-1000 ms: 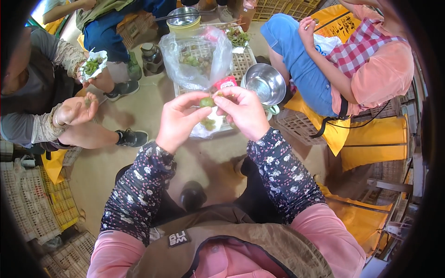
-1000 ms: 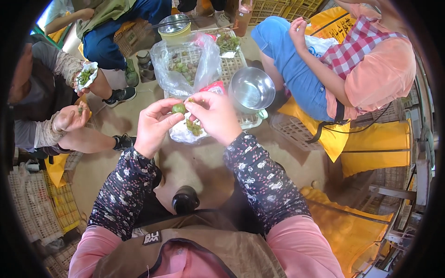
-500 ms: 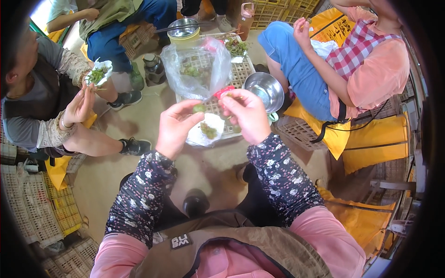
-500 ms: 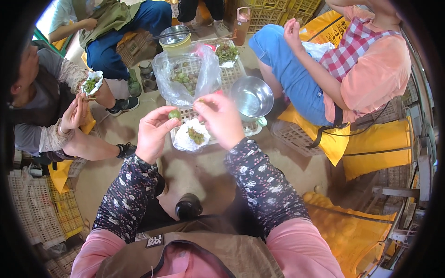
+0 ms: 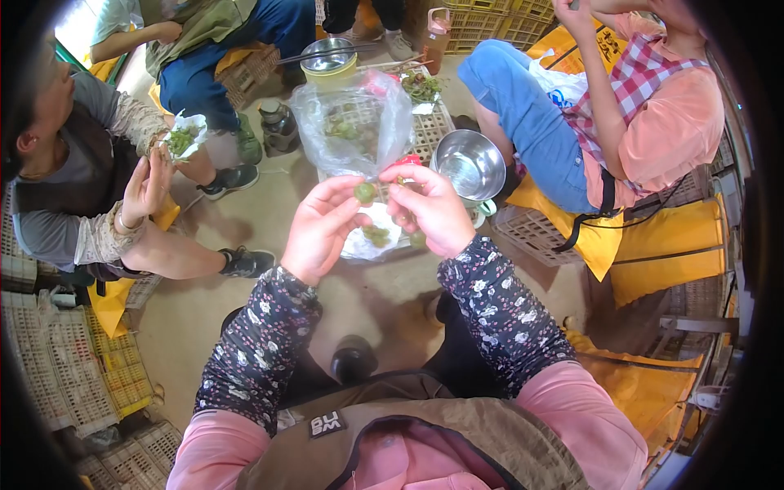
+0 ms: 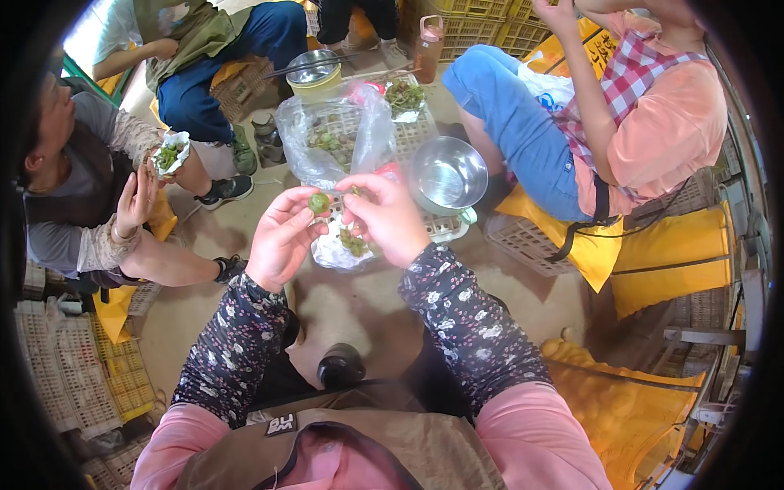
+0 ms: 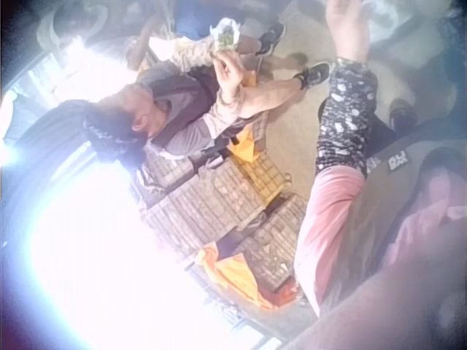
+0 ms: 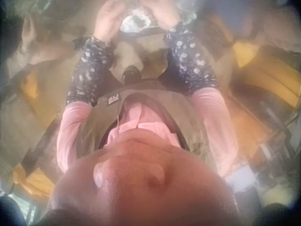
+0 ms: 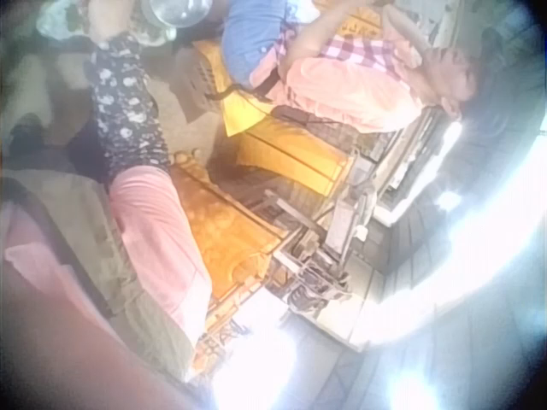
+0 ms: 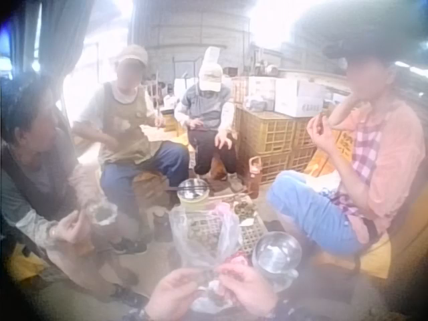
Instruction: The person picks individual green grapes from a cluster, removing stems and placing the fruit onto a tray while others sit nearby doing the same.
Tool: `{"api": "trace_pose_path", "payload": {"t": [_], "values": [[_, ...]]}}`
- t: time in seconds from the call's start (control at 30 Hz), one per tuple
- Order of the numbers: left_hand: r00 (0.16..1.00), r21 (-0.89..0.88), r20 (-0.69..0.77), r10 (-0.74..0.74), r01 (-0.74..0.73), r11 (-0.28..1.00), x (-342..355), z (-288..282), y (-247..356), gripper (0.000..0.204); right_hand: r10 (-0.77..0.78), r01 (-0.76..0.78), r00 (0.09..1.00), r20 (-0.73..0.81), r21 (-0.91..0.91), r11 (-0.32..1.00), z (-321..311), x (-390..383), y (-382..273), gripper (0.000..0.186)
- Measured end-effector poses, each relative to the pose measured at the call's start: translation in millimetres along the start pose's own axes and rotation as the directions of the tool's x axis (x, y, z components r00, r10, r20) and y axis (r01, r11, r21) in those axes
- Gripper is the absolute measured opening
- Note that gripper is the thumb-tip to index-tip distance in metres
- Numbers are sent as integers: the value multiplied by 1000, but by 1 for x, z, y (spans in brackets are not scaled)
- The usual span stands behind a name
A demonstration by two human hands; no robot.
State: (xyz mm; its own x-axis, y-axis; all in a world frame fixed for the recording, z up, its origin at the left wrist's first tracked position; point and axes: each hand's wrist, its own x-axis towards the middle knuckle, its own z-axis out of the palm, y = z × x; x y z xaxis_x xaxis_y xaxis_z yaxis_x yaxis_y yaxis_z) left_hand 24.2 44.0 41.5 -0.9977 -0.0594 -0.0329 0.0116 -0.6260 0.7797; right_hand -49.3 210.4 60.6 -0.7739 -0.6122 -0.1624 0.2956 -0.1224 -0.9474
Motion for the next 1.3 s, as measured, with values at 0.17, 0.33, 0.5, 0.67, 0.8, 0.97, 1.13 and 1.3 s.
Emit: {"api": "trace_pose_path", "payload": {"t": [0.17,0.33,0.5,0.67,0.8,0.97,1.13,1.3], "values": [[997,148,0,80,-79,986,-2,6,3,21,79,-82,997,23,157,984,2,2,-1,16],[992,327,69,109,-125,937,-3,0,2,19,113,-121,992,51,200,972,4,1,1,18],[980,393,63,191,-200,898,-3,5,6,15,99,-122,990,96,273,954,5,1,1,20],[982,394,21,190,-183,901,-4,6,7,14,81,-132,985,155,349,928,6,1,1,20],[918,572,4,397,-328,752,-2,2,5,14,54,-73,997,64,360,930,10,2,0,22],[903,681,32,429,-334,652,-3,5,6,12,-7,-8,999,50,298,955,9,5,3,24],[901,730,-2,434,-295,617,-3,3,3,10,-40,36,999,13,213,976,10,6,11,26],[902,760,-18,432,-269,592,-3,4,3,10,-72,71,997,2,111,991,10,5,14,27]]}}
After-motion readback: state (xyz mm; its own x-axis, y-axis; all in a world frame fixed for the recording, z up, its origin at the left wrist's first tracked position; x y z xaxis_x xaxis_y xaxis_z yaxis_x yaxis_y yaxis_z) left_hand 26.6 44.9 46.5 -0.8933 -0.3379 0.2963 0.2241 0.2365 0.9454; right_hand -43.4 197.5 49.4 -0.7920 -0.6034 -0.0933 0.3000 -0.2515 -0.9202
